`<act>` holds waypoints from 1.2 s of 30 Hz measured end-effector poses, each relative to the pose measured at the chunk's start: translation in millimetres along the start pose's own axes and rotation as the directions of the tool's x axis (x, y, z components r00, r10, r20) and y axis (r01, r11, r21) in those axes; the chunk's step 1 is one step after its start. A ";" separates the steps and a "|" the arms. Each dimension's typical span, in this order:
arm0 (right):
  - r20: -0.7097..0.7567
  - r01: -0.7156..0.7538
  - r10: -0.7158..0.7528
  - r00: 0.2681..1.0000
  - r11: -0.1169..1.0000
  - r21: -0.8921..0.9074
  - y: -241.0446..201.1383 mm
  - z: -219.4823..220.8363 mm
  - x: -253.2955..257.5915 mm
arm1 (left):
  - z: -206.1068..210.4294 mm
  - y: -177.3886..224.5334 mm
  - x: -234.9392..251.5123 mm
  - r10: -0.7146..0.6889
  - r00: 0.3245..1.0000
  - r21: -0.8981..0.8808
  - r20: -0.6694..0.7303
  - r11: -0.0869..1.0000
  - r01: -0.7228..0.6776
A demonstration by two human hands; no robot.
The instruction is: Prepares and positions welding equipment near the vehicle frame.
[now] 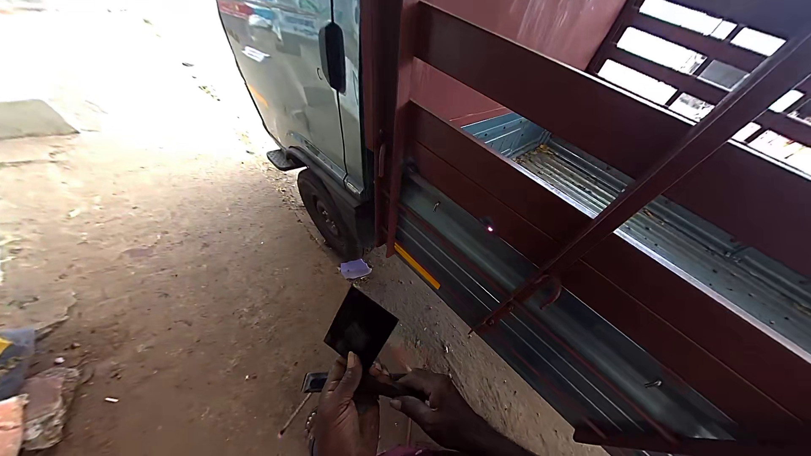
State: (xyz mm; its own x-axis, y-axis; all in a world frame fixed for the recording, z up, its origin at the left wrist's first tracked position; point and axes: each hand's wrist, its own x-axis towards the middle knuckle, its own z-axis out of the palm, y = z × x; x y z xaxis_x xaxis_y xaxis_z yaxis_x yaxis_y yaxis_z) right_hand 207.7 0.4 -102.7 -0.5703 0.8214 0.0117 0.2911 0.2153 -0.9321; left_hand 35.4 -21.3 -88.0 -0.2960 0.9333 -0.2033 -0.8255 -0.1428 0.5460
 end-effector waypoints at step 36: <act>0.251 0.156 -0.294 0.922 -0.309 -0.938 -53.3 -244.1 114.3 | -142.4 73.2 -7.4 0.151 0.952 0.240 -0.268 0.967 -0.086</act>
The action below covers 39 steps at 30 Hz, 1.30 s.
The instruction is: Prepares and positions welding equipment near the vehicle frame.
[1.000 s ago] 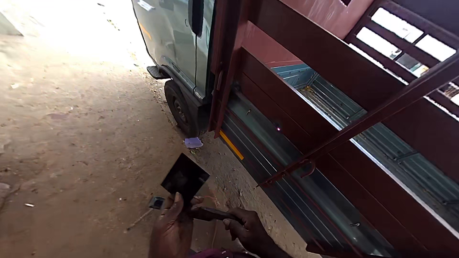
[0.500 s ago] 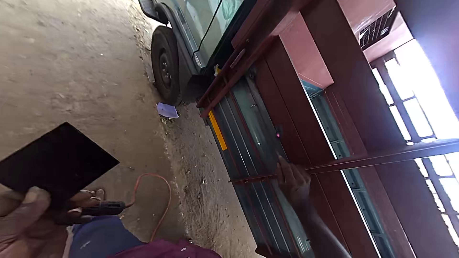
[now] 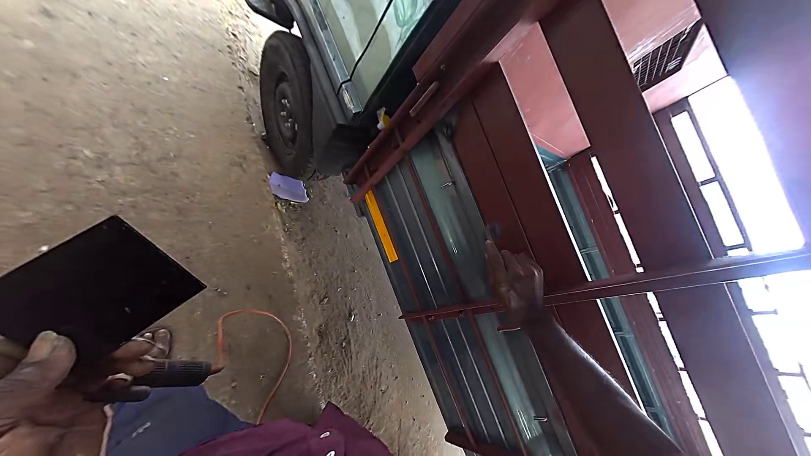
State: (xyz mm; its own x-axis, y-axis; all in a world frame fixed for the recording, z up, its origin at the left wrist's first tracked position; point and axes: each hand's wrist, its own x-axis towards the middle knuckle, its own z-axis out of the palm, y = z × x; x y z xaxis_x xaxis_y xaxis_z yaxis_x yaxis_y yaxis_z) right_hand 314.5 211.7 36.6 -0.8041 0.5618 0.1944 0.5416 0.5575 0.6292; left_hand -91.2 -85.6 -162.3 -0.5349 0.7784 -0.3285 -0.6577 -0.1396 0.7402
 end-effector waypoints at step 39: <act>0.023 0.015 -0.015 1.000 1.000 0.007 -1.9 0.9 -5.4 | 36.8 6.2 3.3 0.014 0.999 0.049 -0.034 0.999 -0.013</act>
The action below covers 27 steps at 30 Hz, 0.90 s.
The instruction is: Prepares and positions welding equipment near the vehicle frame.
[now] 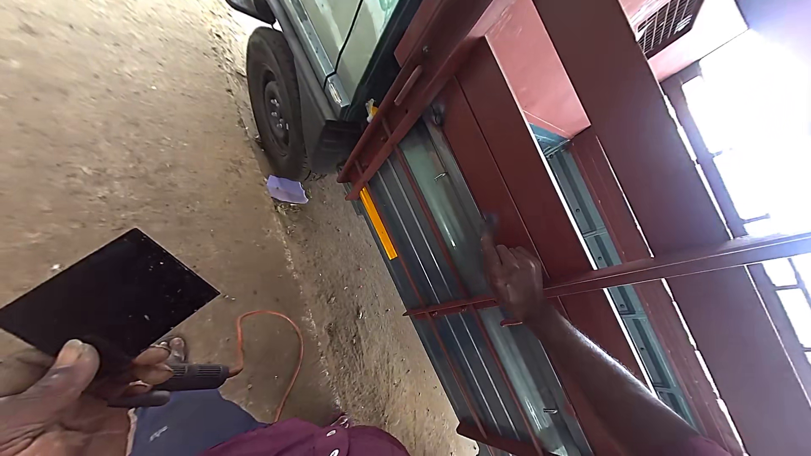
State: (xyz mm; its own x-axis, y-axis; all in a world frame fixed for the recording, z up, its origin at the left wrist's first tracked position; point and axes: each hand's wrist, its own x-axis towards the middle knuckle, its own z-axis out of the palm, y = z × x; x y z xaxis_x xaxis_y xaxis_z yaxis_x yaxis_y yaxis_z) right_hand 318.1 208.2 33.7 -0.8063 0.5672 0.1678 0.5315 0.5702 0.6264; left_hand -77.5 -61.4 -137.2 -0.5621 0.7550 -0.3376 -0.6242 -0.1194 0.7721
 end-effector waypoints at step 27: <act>-0.031 0.043 -0.043 0.999 0.999 -0.001 5.6 11.3 5.2 | -4.5 -7.0 6.9 0.015 1.000 -0.009 0.005 1.000 -0.015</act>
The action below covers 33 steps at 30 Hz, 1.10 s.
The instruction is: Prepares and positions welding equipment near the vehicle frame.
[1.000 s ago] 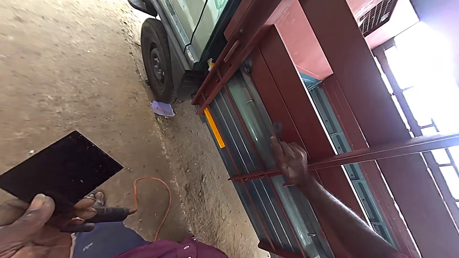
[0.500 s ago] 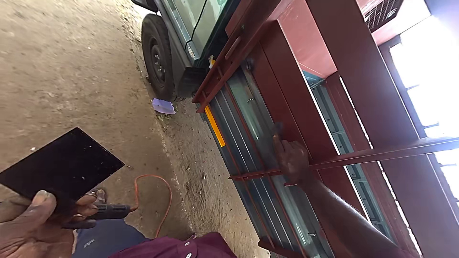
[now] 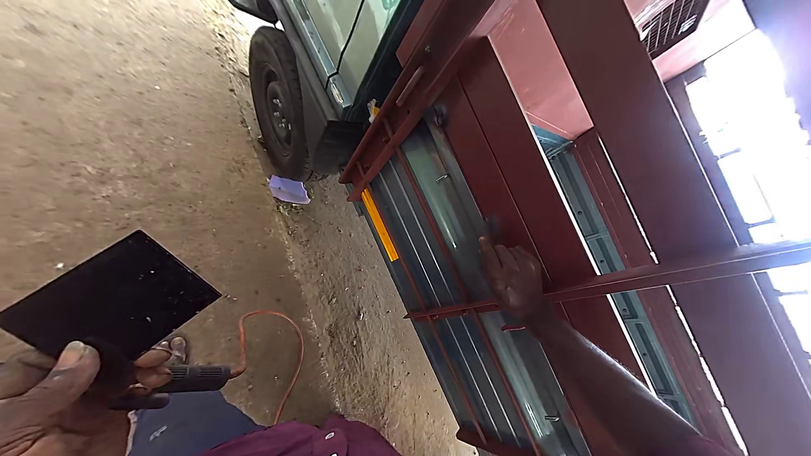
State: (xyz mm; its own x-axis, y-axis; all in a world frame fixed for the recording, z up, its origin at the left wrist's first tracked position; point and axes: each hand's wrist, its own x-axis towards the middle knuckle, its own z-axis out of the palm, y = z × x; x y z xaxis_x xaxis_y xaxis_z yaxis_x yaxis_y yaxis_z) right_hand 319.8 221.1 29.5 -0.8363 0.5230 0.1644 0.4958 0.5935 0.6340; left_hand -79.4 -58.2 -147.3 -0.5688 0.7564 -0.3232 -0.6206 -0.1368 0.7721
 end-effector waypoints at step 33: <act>0.018 0.036 -0.035 0.999 0.999 -0.034 -5.1 -14.8 14.5 | -5.9 12.8 -14.8 -0.023 1.000 -0.044 0.001 0.999 0.023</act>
State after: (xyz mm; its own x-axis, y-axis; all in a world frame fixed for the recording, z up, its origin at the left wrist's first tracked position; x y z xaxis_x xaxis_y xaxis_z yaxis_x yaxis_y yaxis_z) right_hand 301.7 216.6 39.8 -0.8488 0.5130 0.1282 0.4575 0.5909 0.6645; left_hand -82.1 -74.9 -135.9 -0.5543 0.7596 -0.3402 -0.6564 -0.1475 0.7399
